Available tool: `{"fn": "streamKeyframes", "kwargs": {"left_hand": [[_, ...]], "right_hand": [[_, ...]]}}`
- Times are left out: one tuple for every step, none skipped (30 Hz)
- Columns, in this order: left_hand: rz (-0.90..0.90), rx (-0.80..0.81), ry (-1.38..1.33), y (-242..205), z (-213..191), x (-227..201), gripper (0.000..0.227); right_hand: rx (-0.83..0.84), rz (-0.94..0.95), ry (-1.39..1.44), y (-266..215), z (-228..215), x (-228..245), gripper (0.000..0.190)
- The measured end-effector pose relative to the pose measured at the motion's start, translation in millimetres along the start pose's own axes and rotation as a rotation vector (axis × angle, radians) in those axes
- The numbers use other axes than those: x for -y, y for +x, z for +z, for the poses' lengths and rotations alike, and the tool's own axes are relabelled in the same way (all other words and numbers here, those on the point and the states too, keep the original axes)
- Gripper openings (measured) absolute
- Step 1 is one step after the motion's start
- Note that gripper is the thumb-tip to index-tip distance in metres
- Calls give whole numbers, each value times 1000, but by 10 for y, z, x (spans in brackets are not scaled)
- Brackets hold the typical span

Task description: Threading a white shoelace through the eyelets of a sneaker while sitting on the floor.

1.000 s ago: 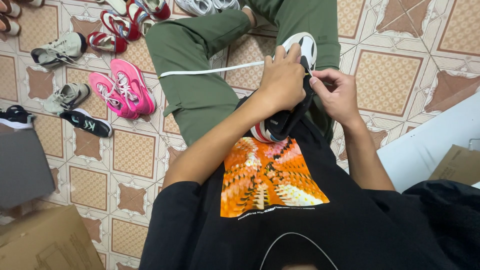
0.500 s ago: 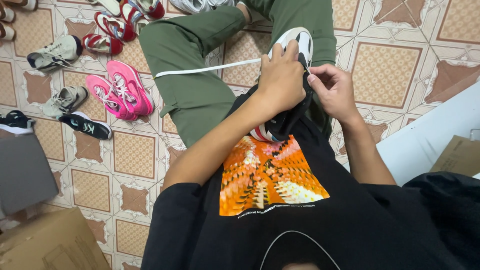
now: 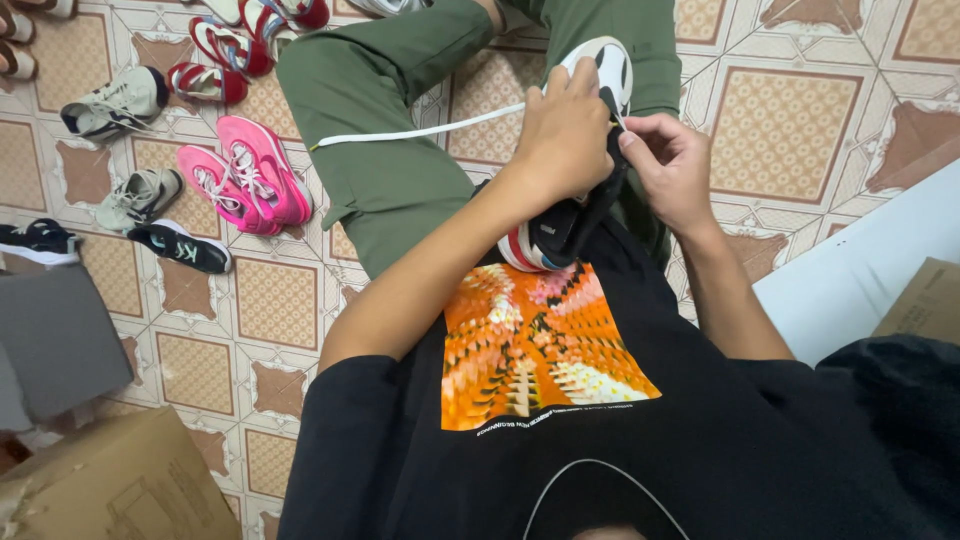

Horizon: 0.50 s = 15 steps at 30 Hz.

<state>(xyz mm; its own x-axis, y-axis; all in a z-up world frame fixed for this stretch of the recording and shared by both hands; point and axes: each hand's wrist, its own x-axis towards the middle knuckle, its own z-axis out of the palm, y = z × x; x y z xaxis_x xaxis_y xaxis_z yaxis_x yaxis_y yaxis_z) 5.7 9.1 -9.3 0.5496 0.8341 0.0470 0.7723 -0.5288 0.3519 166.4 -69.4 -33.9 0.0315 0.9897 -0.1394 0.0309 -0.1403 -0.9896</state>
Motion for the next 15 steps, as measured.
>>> {"fn": "streamKeyframes", "kwargs": {"left_hand": [[-28,19,-2,3,5,20,29],[-56,39,-2,3,5,48,29],[-57,41,0,-16,-5,78,29],[-73,64,-48,-28,-18,112,25],[-90,87,-96,-41,-31,147,22],[-90,90,-96,-80,-35,164,22],[-91,58,-121,-120,-39,182,19],[-90,25,-146,-146,-49,204,18],[-88,26,-145,-166,-70,203,18],[-95,11,-150,-194,-83,192,17],[-102,-4,-155,-224,-96,182,17],[-103,-4,-157,-236,-95,143,17],[-104,-36,-129,-250,-97,105,18],[-105,-70,-99,-260,-100,70,19],[-107,-72,-101,-276,-103,26,19]], "right_hand": [[-61,-1,-21,2,46,8,14],[-121,-3,-39,7,100,15,14],[-121,-2,-37,16,137,19,14],[-144,-45,-57,32,176,24,13],[-167,-88,-77,48,214,28,13],[-168,-85,-76,44,242,61,13],[-169,-81,-86,41,270,93,13],[-172,-80,-96,50,297,131,14],[-175,-80,-95,48,309,161,14],[-163,-103,-117,36,314,189,15],[-152,-125,-139,21,321,217,16],[-151,-124,-142,11,308,210,16],[-146,-116,-136,-2,298,204,16],[-140,-111,-131,-6,287,199,17],[-138,-112,-133,-18,263,196,17]]}}
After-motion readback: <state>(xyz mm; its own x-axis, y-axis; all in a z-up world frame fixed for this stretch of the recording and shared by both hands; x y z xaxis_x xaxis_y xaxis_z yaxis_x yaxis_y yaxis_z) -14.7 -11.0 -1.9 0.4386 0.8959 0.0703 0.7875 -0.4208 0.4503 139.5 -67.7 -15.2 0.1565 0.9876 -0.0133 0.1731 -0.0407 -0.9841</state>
